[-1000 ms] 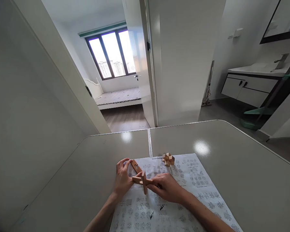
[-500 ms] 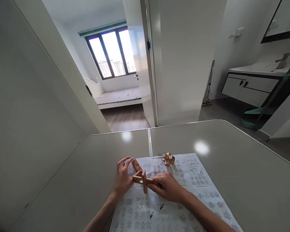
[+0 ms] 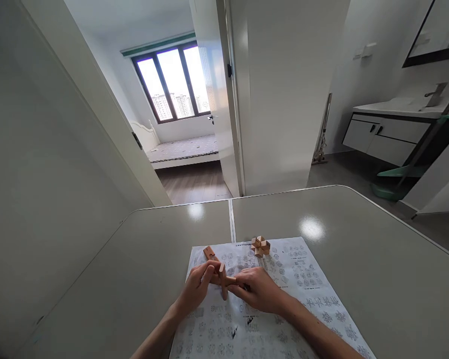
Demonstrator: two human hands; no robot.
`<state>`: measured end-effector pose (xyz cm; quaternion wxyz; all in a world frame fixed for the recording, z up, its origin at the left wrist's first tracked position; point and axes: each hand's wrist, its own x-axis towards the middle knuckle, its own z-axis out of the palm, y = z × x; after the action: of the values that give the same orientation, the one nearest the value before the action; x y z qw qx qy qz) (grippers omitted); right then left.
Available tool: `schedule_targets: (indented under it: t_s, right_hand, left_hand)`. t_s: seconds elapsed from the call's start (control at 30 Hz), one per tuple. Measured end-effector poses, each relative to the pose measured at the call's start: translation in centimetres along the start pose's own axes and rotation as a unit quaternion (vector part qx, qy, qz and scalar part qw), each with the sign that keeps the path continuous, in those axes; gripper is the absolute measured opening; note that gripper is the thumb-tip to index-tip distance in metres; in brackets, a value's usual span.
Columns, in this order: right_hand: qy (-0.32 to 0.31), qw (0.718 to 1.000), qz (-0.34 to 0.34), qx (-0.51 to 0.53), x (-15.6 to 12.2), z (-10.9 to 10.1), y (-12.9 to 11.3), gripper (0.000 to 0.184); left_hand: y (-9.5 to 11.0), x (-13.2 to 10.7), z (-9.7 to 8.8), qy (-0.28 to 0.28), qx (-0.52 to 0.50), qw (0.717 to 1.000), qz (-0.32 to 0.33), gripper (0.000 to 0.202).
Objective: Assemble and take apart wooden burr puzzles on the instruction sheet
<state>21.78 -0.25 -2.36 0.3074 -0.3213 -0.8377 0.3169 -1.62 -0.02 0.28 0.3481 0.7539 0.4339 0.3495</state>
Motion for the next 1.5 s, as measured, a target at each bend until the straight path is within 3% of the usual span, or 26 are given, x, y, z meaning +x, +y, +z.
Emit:
schedule_targets:
  t_s: [0.3,0.53,1.2,1.5]
  right_hand:
    - [-0.006,1.000,0.000,0.004,0.0,-0.2,-0.1,0.047]
    - [-0.002,1.000,-0.003,0.001,-0.1,0.0,0.1,0.050]
    - [-0.013,1.000,-0.010,-0.005,-0.2,-0.3,-0.3,0.044]
    - [-0.019,1.000,-0.015,-0.006,-0.2,-0.1,0.0,0.043]
  left_hand:
    - [1.3,0.1,0.0,-0.058,-0.045,0.997,0.007,0.041]
    - [1.6,0.3,-0.7,-0.093,-0.122,0.988,-0.027,0.051]
    - [1.1,0.4,-0.5,-0.098,-0.118,0.988,-0.035,0.063]
    - [0.2,0.2,0.2,-0.092,-0.179,0.979,-0.042,0.059]
